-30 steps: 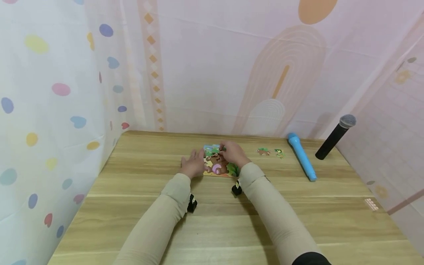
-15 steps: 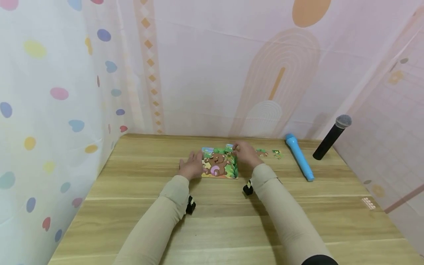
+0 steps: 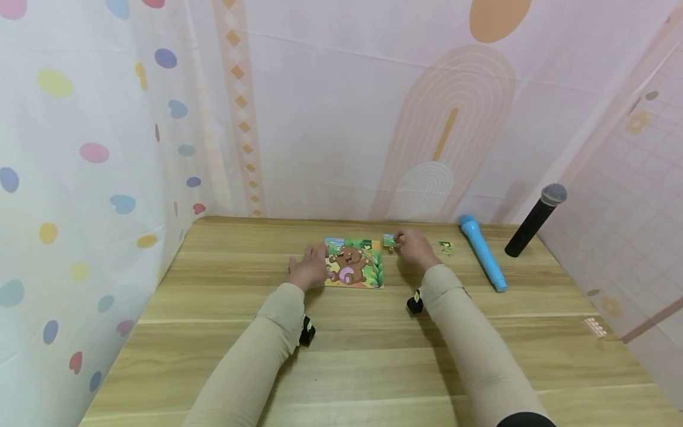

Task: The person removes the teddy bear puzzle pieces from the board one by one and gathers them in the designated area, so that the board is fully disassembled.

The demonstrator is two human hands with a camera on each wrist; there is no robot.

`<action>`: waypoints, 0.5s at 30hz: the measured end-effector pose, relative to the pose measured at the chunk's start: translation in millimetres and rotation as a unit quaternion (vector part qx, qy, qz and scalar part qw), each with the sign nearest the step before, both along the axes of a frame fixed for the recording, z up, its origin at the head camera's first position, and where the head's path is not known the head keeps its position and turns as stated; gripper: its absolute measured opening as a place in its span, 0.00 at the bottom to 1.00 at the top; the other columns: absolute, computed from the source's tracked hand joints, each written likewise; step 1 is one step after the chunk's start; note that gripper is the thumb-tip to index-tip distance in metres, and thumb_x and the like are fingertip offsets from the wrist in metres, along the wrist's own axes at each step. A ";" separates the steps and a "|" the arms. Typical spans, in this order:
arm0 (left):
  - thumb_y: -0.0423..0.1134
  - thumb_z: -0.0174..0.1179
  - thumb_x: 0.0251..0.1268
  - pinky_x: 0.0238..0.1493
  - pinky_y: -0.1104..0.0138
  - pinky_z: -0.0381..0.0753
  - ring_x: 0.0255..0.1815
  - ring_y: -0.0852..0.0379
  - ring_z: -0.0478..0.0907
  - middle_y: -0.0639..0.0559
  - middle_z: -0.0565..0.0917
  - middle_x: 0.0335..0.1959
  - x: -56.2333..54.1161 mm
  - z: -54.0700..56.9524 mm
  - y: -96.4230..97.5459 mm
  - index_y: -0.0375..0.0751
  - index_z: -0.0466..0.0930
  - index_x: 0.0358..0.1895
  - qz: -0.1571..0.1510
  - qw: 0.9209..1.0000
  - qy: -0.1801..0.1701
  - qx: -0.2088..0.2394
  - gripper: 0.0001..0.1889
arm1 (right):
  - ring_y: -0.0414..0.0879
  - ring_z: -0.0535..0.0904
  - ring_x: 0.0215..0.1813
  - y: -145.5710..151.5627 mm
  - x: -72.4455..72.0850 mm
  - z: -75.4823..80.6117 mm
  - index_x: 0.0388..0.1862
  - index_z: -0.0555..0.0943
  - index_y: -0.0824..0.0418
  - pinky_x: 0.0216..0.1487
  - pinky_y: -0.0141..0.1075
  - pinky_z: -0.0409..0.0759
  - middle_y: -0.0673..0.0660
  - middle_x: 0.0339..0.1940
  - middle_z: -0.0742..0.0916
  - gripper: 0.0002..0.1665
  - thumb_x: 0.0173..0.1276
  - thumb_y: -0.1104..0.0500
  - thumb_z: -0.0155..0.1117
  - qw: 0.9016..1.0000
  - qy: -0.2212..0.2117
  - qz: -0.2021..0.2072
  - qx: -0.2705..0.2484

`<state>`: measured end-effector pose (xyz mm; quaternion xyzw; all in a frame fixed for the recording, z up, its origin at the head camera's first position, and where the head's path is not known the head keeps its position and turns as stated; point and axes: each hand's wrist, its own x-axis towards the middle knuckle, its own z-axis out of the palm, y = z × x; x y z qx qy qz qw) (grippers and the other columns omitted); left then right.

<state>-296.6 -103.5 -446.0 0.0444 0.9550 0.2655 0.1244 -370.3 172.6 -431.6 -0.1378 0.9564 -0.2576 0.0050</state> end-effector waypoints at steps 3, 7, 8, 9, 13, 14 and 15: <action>0.42 0.57 0.76 0.75 0.37 0.25 0.84 0.44 0.33 0.41 0.47 0.83 -0.9 -1.4 0.4 0.41 0.49 0.80 0.001 1.000 -0.005 -0.005 0.37 | 0.60 0.79 0.57 4.5 -1.1 -1.4 0.47 0.81 0.64 0.61 0.53 0.76 0.64 0.53 0.85 0.08 0.72 0.70 0.60 1.000 0.004 0.000 0.002; 0.43 0.56 0.76 0.75 0.37 0.25 0.84 0.45 0.32 0.43 0.46 0.84 -3.5 -4.3 0.8 0.42 0.43 0.83 0.000 1.000 -0.012 -0.012 0.41 | 0.61 0.78 0.61 8.3 -2.0 -3.0 0.48 0.80 0.63 0.64 0.54 0.74 0.65 0.56 0.84 0.08 0.73 0.71 0.60 1.000 -0.001 -0.005 0.008; 0.44 0.56 0.76 0.75 0.37 0.25 0.84 0.45 0.32 0.43 0.46 0.84 -3.9 -4.5 0.9 0.42 0.42 0.83 -0.001 1.000 -0.012 -0.012 0.41 | 0.61 0.78 0.61 9.1 -2.2 -3.6 0.48 0.80 0.63 0.64 0.54 0.74 0.65 0.56 0.84 0.09 0.73 0.71 0.59 1.000 -0.003 -0.006 0.009; 0.43 0.56 0.76 0.74 0.36 0.25 0.84 0.45 0.32 0.42 0.46 0.84 -4.5 -5.2 0.8 0.42 0.43 0.83 0.000 1.000 -0.012 -0.013 0.41 | 0.61 0.78 0.61 9.7 -2.5 -4.0 0.48 0.80 0.63 0.64 0.54 0.74 0.65 0.56 0.84 0.09 0.73 0.71 0.59 1.000 -0.002 -0.006 0.011; 0.42 0.57 0.76 0.74 0.37 0.25 0.84 0.45 0.32 0.43 0.46 0.84 -5.2 -6.3 0.7 0.43 0.43 0.82 0.004 1.000 -0.010 -0.008 0.40 | 0.63 0.78 0.61 12.3 -3.3 -5.8 0.49 0.81 0.64 0.64 0.55 0.74 0.66 0.56 0.84 0.10 0.71 0.72 0.60 1.000 0.005 -0.003 0.024; 0.42 0.57 0.76 0.74 0.36 0.24 0.84 0.44 0.32 0.42 0.46 0.84 -4.1 -5.2 0.9 0.43 0.44 0.82 0.005 1.000 -0.007 -0.005 0.40 | 0.63 0.78 0.61 12.9 -3.4 -5.9 0.49 0.81 0.64 0.64 0.55 0.74 0.66 0.56 0.84 0.11 0.71 0.72 0.60 1.000 0.007 -0.003 0.031; 0.42 0.57 0.76 0.74 0.37 0.25 0.84 0.44 0.32 0.42 0.46 0.83 -3.2 -4.1 1.0 0.43 0.44 0.82 0.005 1.000 -0.006 -0.004 0.40 | 0.63 0.78 0.62 13.4 -3.4 -5.9 0.50 0.82 0.64 0.64 0.55 0.74 0.66 0.57 0.84 0.11 0.71 0.72 0.60 0.999 0.009 -0.003 0.035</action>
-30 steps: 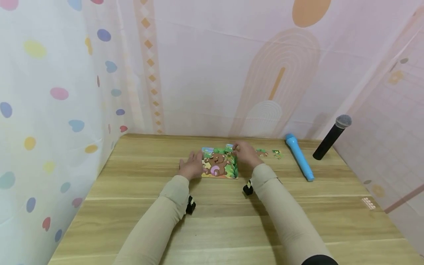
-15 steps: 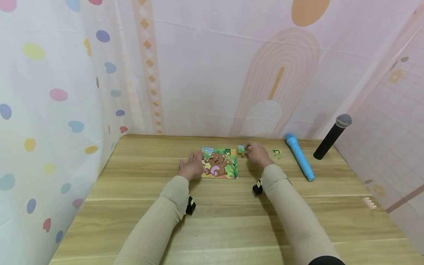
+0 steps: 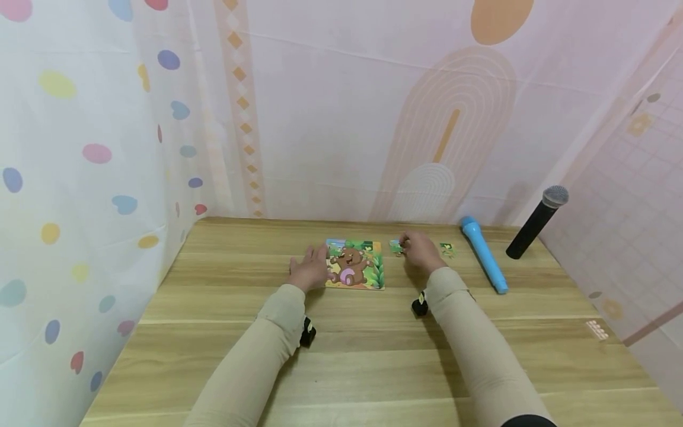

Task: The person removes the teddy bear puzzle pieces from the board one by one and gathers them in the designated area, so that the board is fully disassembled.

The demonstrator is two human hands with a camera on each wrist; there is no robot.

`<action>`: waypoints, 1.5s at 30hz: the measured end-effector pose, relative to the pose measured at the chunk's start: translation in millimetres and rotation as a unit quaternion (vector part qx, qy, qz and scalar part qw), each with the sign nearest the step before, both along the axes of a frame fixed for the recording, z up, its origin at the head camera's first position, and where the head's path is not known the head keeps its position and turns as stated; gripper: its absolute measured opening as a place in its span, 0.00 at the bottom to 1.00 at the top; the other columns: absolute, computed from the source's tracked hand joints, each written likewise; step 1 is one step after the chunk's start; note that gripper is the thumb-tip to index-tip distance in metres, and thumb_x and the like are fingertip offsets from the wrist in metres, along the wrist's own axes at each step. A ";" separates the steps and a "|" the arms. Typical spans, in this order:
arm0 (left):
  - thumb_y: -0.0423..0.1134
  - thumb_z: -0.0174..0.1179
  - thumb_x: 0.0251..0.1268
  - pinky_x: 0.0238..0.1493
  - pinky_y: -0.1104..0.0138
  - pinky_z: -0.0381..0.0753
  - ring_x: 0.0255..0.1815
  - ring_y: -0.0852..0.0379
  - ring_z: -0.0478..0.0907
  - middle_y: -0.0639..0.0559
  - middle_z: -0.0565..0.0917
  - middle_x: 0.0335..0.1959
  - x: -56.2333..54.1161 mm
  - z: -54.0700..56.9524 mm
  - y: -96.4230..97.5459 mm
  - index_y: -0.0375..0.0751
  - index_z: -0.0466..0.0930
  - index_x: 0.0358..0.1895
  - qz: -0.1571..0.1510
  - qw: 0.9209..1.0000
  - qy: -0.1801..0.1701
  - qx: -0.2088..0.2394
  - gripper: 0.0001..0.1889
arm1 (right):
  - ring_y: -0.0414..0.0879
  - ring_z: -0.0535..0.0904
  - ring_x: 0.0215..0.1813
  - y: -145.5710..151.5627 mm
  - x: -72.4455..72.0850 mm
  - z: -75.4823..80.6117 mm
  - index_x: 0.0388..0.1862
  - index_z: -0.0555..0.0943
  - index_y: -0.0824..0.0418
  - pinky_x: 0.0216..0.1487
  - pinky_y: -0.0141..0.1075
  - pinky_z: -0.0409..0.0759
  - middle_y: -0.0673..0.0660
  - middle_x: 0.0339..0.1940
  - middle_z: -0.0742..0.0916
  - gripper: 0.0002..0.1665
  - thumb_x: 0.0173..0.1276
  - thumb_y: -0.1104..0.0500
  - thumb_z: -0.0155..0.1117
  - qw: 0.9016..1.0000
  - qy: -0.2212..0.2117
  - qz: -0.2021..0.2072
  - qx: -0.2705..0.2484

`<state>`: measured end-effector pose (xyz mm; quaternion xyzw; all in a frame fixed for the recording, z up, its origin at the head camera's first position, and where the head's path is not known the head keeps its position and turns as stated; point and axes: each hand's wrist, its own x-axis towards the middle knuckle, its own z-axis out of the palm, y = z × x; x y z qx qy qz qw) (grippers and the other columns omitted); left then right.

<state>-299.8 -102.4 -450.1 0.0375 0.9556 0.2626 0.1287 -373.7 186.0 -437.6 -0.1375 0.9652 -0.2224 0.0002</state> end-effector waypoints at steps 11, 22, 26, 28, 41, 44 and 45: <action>0.41 0.57 0.76 0.75 0.36 0.27 0.84 0.44 0.34 0.40 0.48 0.83 6.5 9.0 0.6 0.41 0.54 0.78 -0.009 1.000 0.017 0.013 0.33 | 0.65 0.74 0.66 2.7 3.3 3.8 0.57 0.82 0.62 0.67 0.58 0.71 0.66 0.61 0.83 0.18 0.69 0.69 0.67 1.000 -0.004 -0.007 0.014; 0.41 0.56 0.76 0.74 0.36 0.25 0.84 0.44 0.33 0.41 0.48 0.83 -1.2 4.3 0.8 0.42 0.53 0.78 -0.007 1.000 0.022 0.015 0.33 | 0.63 0.76 0.62 5.4 5.0 9.1 0.53 0.84 0.61 0.62 0.57 0.74 0.64 0.56 0.85 0.14 0.70 0.69 0.66 1.000 0.000 -0.012 0.024; 0.41 0.56 0.76 0.74 0.37 0.22 0.84 0.45 0.31 0.42 0.46 0.83 -5.5 -2.1 1.0 0.42 0.52 0.79 -0.002 1.000 0.012 0.016 0.34 | 0.63 0.76 0.61 6.3 4.7 9.1 0.54 0.84 0.61 0.61 0.57 0.75 0.64 0.57 0.85 0.15 0.69 0.68 0.66 1.000 0.000 -0.007 0.029; 0.41 0.56 0.76 0.73 0.36 0.22 0.84 0.45 0.31 0.42 0.46 0.84 -7.5 -5.6 0.9 0.43 0.53 0.78 -0.004 1.000 0.010 0.014 0.33 | 0.63 0.76 0.62 6.5 4.9 8.5 0.57 0.83 0.61 0.61 0.57 0.76 0.64 0.59 0.84 0.17 0.70 0.68 0.66 0.999 -0.001 -0.007 0.032; 0.43 0.54 0.77 0.74 0.35 0.26 0.84 0.46 0.30 0.41 0.43 0.84 -0.7 0.2 0.3 0.43 0.46 0.81 -0.011 1.000 -0.007 -0.015 0.37 | 0.55 0.83 0.49 -23.8 17.2 12.5 0.62 0.80 0.66 0.48 0.46 0.82 0.63 0.56 0.86 0.20 0.73 0.71 0.60 0.998 0.004 0.030 -0.049; 0.42 0.55 0.77 0.73 0.34 0.27 0.84 0.45 0.30 0.41 0.44 0.84 -0.5 0.4 0.7 0.44 0.50 0.79 -0.018 1.000 -0.002 -0.017 0.34 | 0.55 0.82 0.54 -32.3 23.7 8.7 0.62 0.79 0.65 0.54 0.47 0.81 0.61 0.58 0.85 0.20 0.72 0.68 0.63 0.997 -0.026 0.059 -0.049; 0.42 0.55 0.77 0.73 0.33 0.28 0.84 0.44 0.31 0.41 0.45 0.84 0.0 1.0 0.8 0.45 0.53 0.78 -0.021 1.000 0.004 -0.017 0.32 | 0.55 0.81 0.55 -35.0 26.3 7.7 0.63 0.79 0.65 0.56 0.48 0.81 0.61 0.58 0.85 0.21 0.71 0.68 0.65 0.996 -0.033 0.073 -0.042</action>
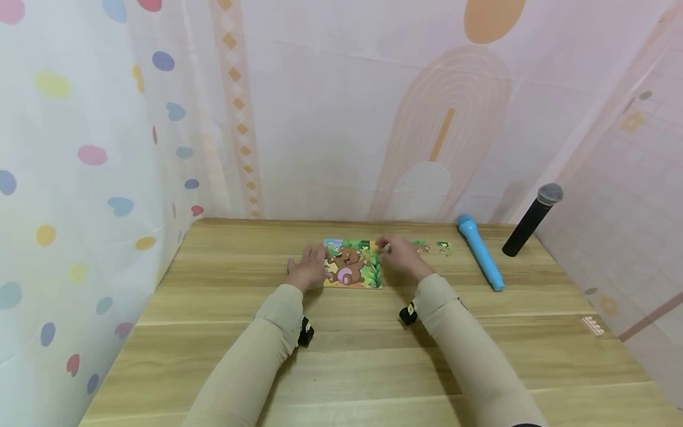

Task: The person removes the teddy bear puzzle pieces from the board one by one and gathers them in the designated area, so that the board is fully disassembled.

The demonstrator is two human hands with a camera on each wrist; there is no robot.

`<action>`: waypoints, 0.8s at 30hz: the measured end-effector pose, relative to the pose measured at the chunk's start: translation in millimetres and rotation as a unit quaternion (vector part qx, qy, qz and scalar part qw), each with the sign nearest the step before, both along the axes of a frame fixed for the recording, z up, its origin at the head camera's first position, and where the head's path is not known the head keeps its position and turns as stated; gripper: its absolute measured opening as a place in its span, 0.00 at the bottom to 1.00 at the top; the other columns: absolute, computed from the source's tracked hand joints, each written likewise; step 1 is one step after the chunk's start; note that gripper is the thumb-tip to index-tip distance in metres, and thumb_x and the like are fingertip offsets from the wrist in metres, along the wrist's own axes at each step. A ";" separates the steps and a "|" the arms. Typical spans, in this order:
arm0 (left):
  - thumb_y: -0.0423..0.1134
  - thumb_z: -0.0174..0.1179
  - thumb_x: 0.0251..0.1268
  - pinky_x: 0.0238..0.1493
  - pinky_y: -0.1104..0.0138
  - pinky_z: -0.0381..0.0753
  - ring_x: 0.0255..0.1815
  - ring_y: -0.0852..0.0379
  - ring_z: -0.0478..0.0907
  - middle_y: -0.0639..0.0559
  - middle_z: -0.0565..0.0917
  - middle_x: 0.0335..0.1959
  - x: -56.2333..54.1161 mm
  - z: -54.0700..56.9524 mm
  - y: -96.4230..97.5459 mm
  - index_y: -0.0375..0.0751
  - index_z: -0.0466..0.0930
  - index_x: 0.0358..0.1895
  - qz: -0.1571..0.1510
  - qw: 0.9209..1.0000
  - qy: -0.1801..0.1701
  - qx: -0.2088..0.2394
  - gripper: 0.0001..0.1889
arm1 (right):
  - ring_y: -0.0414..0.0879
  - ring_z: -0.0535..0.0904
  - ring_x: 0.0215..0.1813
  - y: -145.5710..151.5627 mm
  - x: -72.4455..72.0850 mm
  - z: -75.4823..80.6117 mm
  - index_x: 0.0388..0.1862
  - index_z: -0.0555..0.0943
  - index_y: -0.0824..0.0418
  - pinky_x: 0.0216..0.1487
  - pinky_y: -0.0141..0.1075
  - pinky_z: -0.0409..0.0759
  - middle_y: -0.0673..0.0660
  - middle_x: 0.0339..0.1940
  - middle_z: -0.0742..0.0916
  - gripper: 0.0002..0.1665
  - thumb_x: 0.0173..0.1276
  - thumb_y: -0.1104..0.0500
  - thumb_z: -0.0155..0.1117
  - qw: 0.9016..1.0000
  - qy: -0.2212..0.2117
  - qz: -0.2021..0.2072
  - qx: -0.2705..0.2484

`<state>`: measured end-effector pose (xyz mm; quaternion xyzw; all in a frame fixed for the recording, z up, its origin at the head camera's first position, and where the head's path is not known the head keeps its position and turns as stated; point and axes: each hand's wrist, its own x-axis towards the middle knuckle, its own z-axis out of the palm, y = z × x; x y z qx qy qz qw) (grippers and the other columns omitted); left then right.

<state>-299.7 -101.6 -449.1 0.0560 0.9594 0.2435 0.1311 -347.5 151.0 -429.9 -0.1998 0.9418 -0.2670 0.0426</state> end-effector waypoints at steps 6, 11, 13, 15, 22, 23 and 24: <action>0.43 0.57 0.76 0.71 0.28 0.32 0.83 0.40 0.33 0.43 0.46 0.84 4.0 2.2 -0.8 0.48 0.64 0.71 -0.018 1.000 0.021 -0.003 0.24 | 0.57 0.80 0.60 -12.3 10.0 -5.1 0.61 0.78 0.69 0.63 0.48 0.76 0.63 0.59 0.84 0.26 0.66 0.66 0.73 0.998 0.003 0.057 0.034; 0.45 0.55 0.78 0.69 0.26 0.35 0.83 0.39 0.32 0.45 0.42 0.84 2.8 0.5 -1.9 0.50 0.62 0.74 -0.035 0.999 0.021 -0.027 0.26 | 0.57 0.77 0.64 -16.1 10.7 -7.4 0.62 0.78 0.69 0.66 0.48 0.75 0.64 0.60 0.82 0.25 0.67 0.68 0.70 0.997 -0.007 0.065 0.045; 0.46 0.55 0.78 0.68 0.25 0.36 0.83 0.38 0.33 0.44 0.42 0.84 2.6 0.4 -2.4 0.52 0.61 0.76 -0.041 0.998 0.022 -0.034 0.28 | 0.57 0.77 0.66 -17.6 10.4 -8.0 0.63 0.77 0.69 0.67 0.47 0.74 0.63 0.61 0.82 0.25 0.67 0.68 0.70 0.996 -0.010 0.067 0.052; 0.46 0.54 0.78 0.68 0.24 0.36 0.83 0.37 0.33 0.44 0.41 0.84 2.7 1.1 -2.3 0.54 0.60 0.78 -0.044 0.998 0.021 -0.036 0.29 | 0.57 0.77 0.66 -19.1 10.2 -8.1 0.63 0.77 0.68 0.66 0.47 0.75 0.63 0.61 0.82 0.25 0.68 0.68 0.70 0.995 -0.004 0.072 0.064; 0.42 0.51 0.80 0.65 0.22 0.36 0.82 0.34 0.32 0.42 0.40 0.84 2.3 3.7 -0.6 0.62 0.56 0.81 -0.057 0.997 0.014 -0.053 0.30 | 0.56 0.77 0.63 -20.9 10.8 -8.8 0.62 0.78 0.66 0.65 0.46 0.76 0.61 0.58 0.81 0.24 0.67 0.69 0.69 0.992 0.017 0.084 0.092; 0.42 0.50 0.81 0.65 0.21 0.36 0.82 0.34 0.31 0.42 0.40 0.84 2.2 4.2 -0.4 0.63 0.55 0.81 -0.059 0.997 0.012 -0.057 0.30 | 0.55 0.77 0.63 -20.8 11.0 -8.7 0.62 0.78 0.65 0.65 0.46 0.76 0.61 0.58 0.81 0.24 0.67 0.69 0.69 0.992 0.017 0.083 0.091; 0.42 0.50 0.81 0.65 0.21 0.36 0.82 0.34 0.31 0.42 0.40 0.84 1.9 4.5 -0.1 0.64 0.55 0.81 -0.062 0.996 0.012 -0.061 0.30 | 0.55 0.76 0.63 -20.6 11.1 -8.6 0.62 0.78 0.65 0.65 0.46 0.75 0.60 0.58 0.81 0.24 0.67 0.69 0.69 0.992 0.015 0.082 0.090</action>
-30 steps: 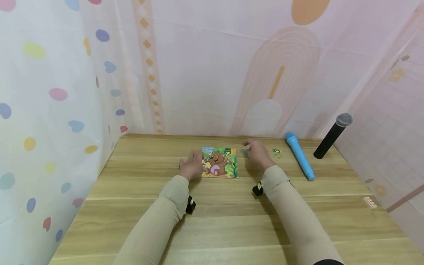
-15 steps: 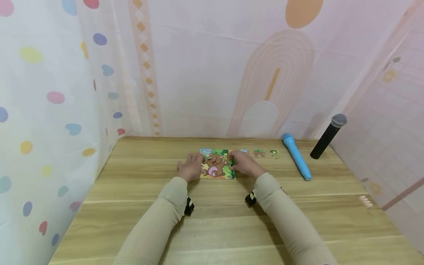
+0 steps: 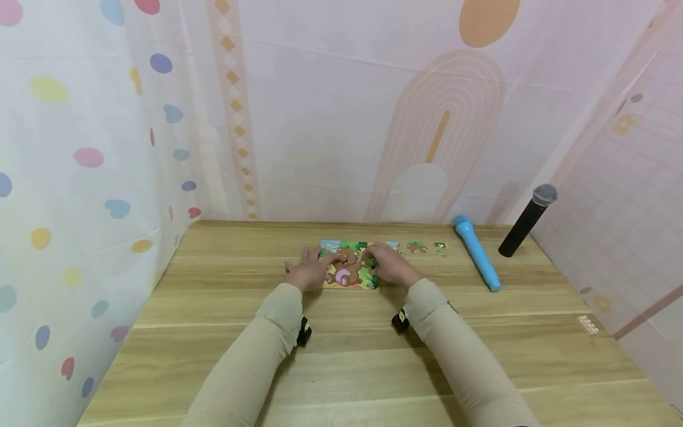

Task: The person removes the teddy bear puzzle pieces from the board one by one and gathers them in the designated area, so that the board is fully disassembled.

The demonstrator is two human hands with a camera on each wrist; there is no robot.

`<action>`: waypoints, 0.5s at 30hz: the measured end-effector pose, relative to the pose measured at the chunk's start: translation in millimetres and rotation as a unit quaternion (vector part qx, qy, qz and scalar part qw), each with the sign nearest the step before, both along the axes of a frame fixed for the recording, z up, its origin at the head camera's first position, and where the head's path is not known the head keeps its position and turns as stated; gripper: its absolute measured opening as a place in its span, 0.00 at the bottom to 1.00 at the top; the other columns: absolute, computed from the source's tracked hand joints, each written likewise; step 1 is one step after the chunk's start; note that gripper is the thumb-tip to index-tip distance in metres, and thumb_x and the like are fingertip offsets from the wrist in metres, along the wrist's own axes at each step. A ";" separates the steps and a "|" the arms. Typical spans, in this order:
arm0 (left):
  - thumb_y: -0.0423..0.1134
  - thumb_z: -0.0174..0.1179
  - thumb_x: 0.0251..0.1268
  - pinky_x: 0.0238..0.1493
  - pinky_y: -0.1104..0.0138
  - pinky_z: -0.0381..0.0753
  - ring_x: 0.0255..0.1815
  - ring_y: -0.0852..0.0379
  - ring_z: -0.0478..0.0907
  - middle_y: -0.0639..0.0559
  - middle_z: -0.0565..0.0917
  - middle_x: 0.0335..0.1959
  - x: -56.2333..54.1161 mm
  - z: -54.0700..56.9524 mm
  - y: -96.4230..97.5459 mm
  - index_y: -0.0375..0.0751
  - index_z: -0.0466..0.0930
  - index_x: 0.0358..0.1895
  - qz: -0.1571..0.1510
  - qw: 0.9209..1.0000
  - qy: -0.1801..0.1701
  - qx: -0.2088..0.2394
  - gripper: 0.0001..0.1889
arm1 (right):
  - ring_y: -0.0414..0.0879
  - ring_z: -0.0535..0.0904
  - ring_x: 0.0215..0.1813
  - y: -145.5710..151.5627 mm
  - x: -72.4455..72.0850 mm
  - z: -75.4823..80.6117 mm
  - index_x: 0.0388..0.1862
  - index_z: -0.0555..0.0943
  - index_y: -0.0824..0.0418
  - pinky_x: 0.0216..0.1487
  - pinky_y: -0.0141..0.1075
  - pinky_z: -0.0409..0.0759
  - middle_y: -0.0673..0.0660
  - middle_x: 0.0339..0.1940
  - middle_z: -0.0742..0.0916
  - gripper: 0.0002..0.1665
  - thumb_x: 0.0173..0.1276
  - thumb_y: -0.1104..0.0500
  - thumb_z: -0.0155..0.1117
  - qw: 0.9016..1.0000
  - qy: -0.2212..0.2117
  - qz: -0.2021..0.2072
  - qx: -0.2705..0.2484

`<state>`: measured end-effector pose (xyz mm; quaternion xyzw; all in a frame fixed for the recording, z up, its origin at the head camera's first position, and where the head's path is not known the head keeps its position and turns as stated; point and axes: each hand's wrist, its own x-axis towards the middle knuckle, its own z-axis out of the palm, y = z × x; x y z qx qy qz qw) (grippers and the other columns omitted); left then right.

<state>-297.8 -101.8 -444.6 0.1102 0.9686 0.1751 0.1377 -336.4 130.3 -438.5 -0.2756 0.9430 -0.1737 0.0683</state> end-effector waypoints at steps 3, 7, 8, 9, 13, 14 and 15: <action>0.42 0.49 0.81 0.63 0.20 0.38 0.82 0.34 0.33 0.41 0.41 0.84 -0.3 0.2 0.3 0.66 0.55 0.81 -0.004 1.000 0.002 -0.006 0.31 | 0.56 0.75 0.64 0.2 0.3 -0.2 0.62 0.78 0.65 0.65 0.47 0.75 0.60 0.58 0.80 0.24 0.68 0.70 0.69 1.000 -0.004 0.000 -0.003; 0.42 0.49 0.81 0.62 0.20 0.40 0.82 0.35 0.34 0.40 0.42 0.83 -0.7 0.3 0.4 0.67 0.55 0.81 -0.005 1.000 0.000 -0.010 0.31 | 0.56 0.74 0.65 0.2 -0.7 -1.4 0.63 0.77 0.65 0.66 0.47 0.74 0.60 0.60 0.79 0.24 0.68 0.70 0.68 1.000 -0.013 -0.001 -0.008; 0.42 0.48 0.82 0.62 0.20 0.41 0.82 0.35 0.34 0.40 0.42 0.84 -0.8 0.3 0.6 0.68 0.54 0.81 -0.005 1.000 -0.001 -0.013 0.31 | 0.56 0.74 0.66 0.2 -1.2 -1.8 0.63 0.76 0.65 0.66 0.46 0.74 0.60 0.60 0.79 0.25 0.68 0.71 0.67 1.000 -0.016 0.000 -0.010; 0.41 0.48 0.82 0.62 0.20 0.42 0.82 0.35 0.34 0.40 0.42 0.83 -0.6 0.7 0.7 0.68 0.54 0.81 -0.007 1.000 -0.001 -0.016 0.30 | 0.55 0.74 0.66 0.1 -1.7 -2.0 0.63 0.76 0.65 0.66 0.46 0.74 0.61 0.60 0.78 0.25 0.68 0.71 0.67 1.000 -0.020 -0.001 -0.012; 0.41 0.45 0.83 0.62 0.20 0.43 0.82 0.35 0.32 0.40 0.41 0.84 -0.1 1.8 1.3 0.69 0.53 0.81 -0.009 1.000 -0.003 -0.026 0.30 | 0.56 0.74 0.64 0.1 -2.5 -1.8 0.64 0.75 0.66 0.65 0.46 0.75 0.62 0.59 0.77 0.26 0.68 0.73 0.67 0.999 -0.028 0.000 -0.027; 0.41 0.45 0.83 0.62 0.20 0.43 0.82 0.35 0.32 0.40 0.41 0.84 0.1 2.0 1.5 0.69 0.53 0.81 -0.009 1.000 -0.004 -0.027 0.30 | 0.56 0.74 0.63 0.1 -2.5 -1.8 0.64 0.75 0.66 0.65 0.46 0.75 0.62 0.58 0.77 0.27 0.68 0.73 0.66 0.999 -0.028 0.001 -0.029; 0.41 0.45 0.83 0.63 0.20 0.43 0.82 0.35 0.31 0.40 0.41 0.84 0.5 2.2 1.7 0.69 0.53 0.81 -0.009 1.000 -0.005 -0.026 0.30 | 0.56 0.74 0.63 0.1 -2.2 -1.8 0.65 0.74 0.66 0.65 0.46 0.75 0.62 0.58 0.77 0.27 0.68 0.73 0.66 0.999 -0.030 0.000 -0.033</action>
